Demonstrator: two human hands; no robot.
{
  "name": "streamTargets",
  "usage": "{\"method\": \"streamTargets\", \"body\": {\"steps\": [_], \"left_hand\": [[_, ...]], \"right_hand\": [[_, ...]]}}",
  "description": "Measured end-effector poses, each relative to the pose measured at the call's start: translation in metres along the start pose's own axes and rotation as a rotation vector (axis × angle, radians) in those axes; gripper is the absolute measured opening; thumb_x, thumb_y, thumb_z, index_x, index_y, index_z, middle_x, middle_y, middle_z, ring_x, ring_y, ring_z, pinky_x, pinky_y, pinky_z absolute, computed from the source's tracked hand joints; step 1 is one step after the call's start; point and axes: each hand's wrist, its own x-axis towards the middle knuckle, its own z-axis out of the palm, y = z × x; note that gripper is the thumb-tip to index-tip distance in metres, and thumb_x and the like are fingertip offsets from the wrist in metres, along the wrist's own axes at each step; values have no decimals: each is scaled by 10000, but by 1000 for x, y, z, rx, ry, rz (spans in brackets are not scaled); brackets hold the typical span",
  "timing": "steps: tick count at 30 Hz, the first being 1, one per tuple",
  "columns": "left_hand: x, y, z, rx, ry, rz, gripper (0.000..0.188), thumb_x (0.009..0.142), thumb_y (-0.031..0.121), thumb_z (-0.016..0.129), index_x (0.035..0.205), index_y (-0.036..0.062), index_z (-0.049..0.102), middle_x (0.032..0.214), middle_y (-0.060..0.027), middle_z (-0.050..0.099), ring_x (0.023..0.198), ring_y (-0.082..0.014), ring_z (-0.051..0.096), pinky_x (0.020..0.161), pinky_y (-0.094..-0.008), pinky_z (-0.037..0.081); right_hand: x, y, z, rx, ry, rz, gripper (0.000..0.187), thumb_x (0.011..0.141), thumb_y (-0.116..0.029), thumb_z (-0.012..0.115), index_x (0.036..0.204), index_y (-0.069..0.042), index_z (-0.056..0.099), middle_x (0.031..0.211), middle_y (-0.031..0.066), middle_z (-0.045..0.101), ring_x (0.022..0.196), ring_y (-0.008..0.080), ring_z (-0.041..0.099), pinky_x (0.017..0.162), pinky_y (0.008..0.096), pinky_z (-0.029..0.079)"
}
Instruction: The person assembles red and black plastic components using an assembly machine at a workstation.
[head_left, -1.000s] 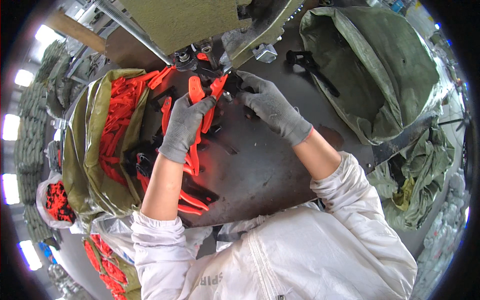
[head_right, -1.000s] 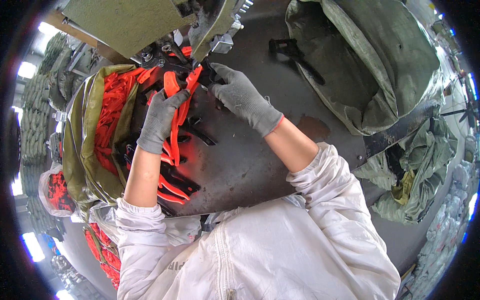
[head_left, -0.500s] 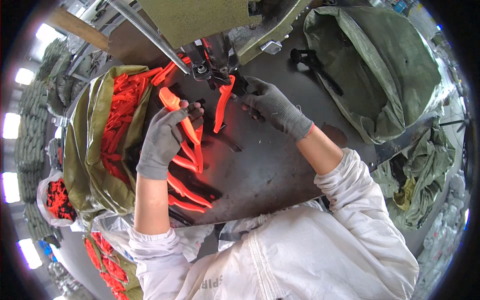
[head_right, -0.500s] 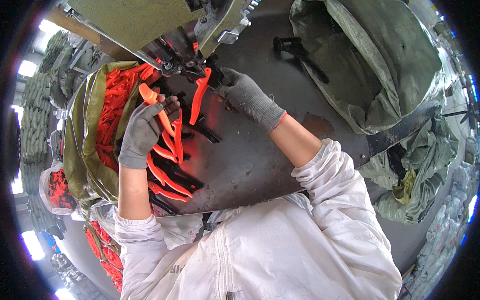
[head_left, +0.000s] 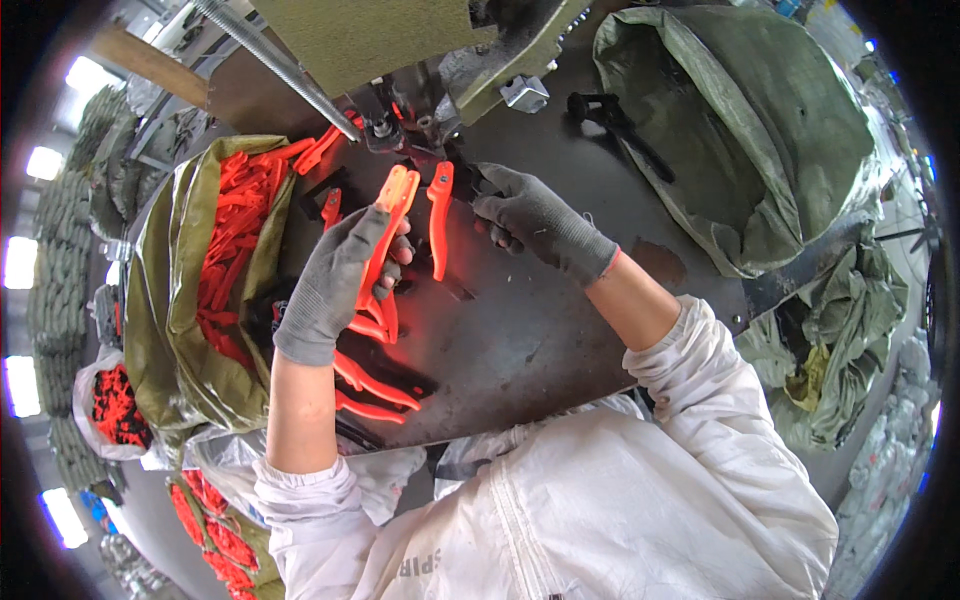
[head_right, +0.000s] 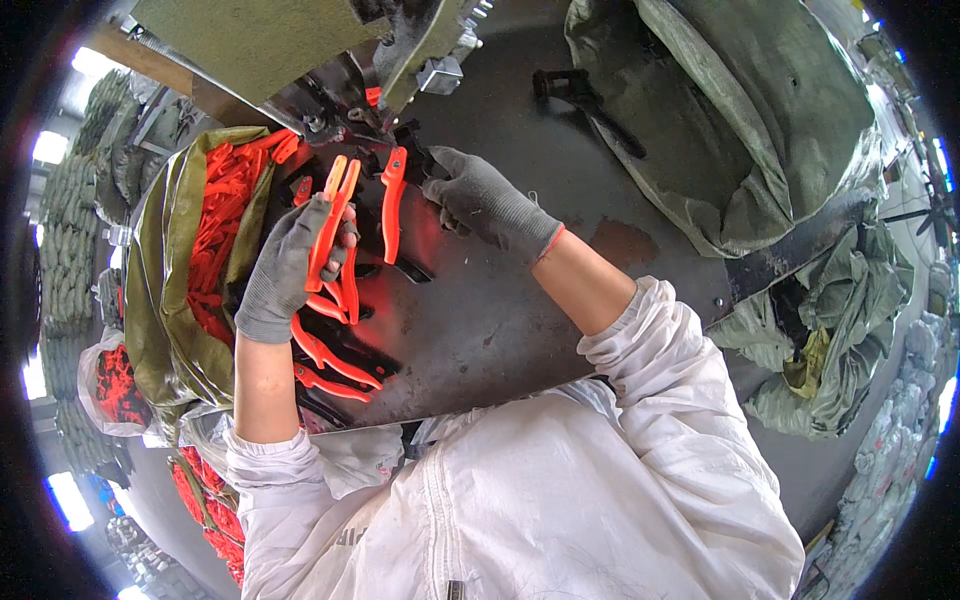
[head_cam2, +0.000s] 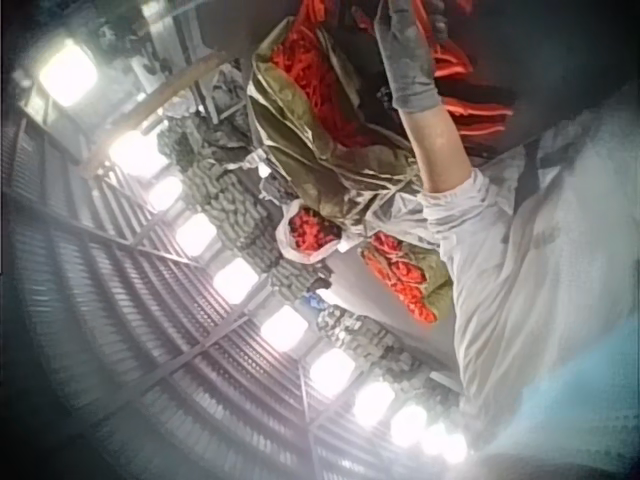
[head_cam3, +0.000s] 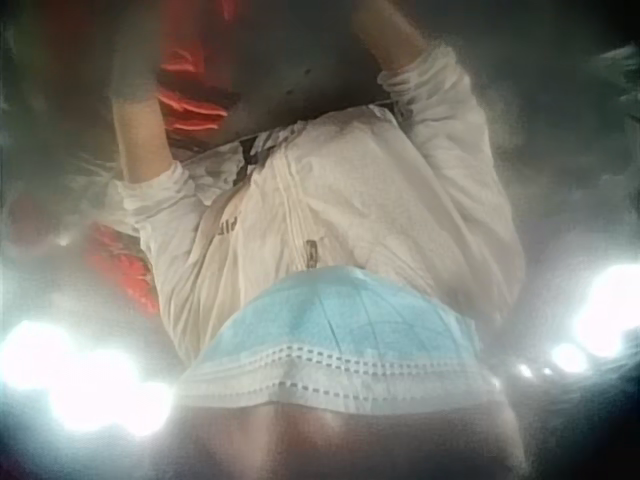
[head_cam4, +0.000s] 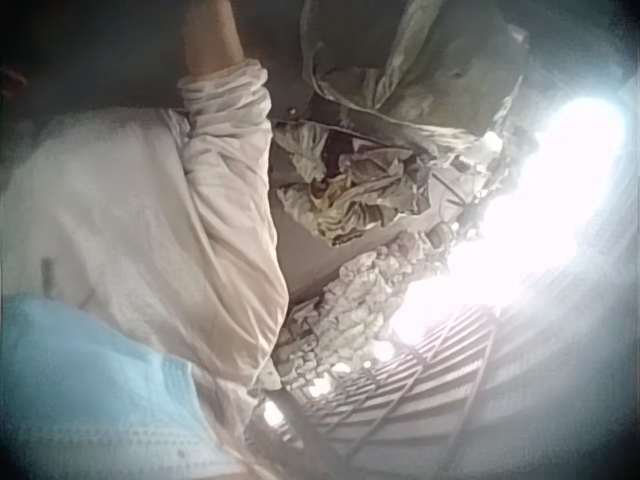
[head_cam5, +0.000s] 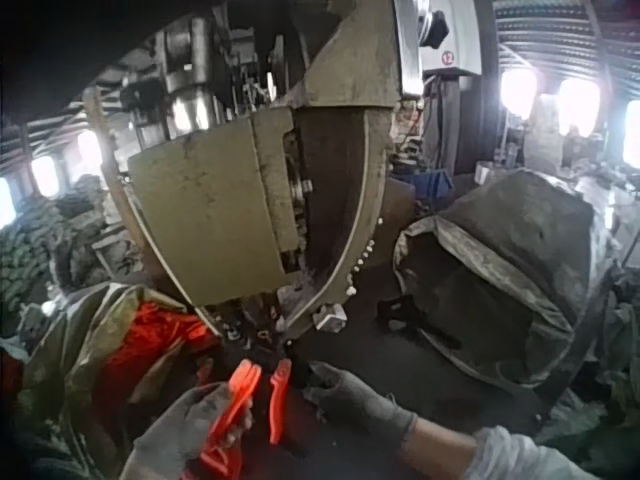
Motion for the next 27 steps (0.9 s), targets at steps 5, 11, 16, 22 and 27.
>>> {"method": "streamTargets", "body": {"steps": [5,11,16,22,27], "left_hand": [[12,11,20,8,-130,41,453,1054,494,560,1123,64,685,851,-3,654,647,-66,574,583,-223,480],[36,27,77,-89,-124,96,489,1022,531,606,1140,64,687,872,-24,668,696,-81,619,625,-232,524],[63,-59,1,-128,109,-46,371,1078,369,557,1230,33,591,1016,-75,708,869,-187,722,716,-311,596],[62,-25,23,-74,59,-15,367,1066,361,581,1234,36,615,1008,-74,707,830,-173,715,729,-316,596],[72,-33,20,-102,53,12,366,1068,356,577,1225,32,644,1028,-90,722,835,-164,715,746,-315,592]], "right_hand": [[7,18,1,32,17,-110,559,1002,-97,598,1538,-94,437,874,2,616,582,60,542,491,238,450],[38,68,-23,-337,-33,-451,390,958,-108,606,1347,-110,615,853,86,658,731,197,656,640,343,533],[-12,-1,-125,-1454,841,-384,474,934,-117,527,1402,-144,598,1157,256,649,1039,396,684,888,485,571],[17,4,-179,-1161,411,-400,604,939,-205,618,1520,-122,476,1178,264,709,1122,422,678,959,485,533],[13,19,-74,-1113,593,-370,668,943,-229,638,1566,-143,411,1068,277,716,1040,448,690,900,516,545]]}}
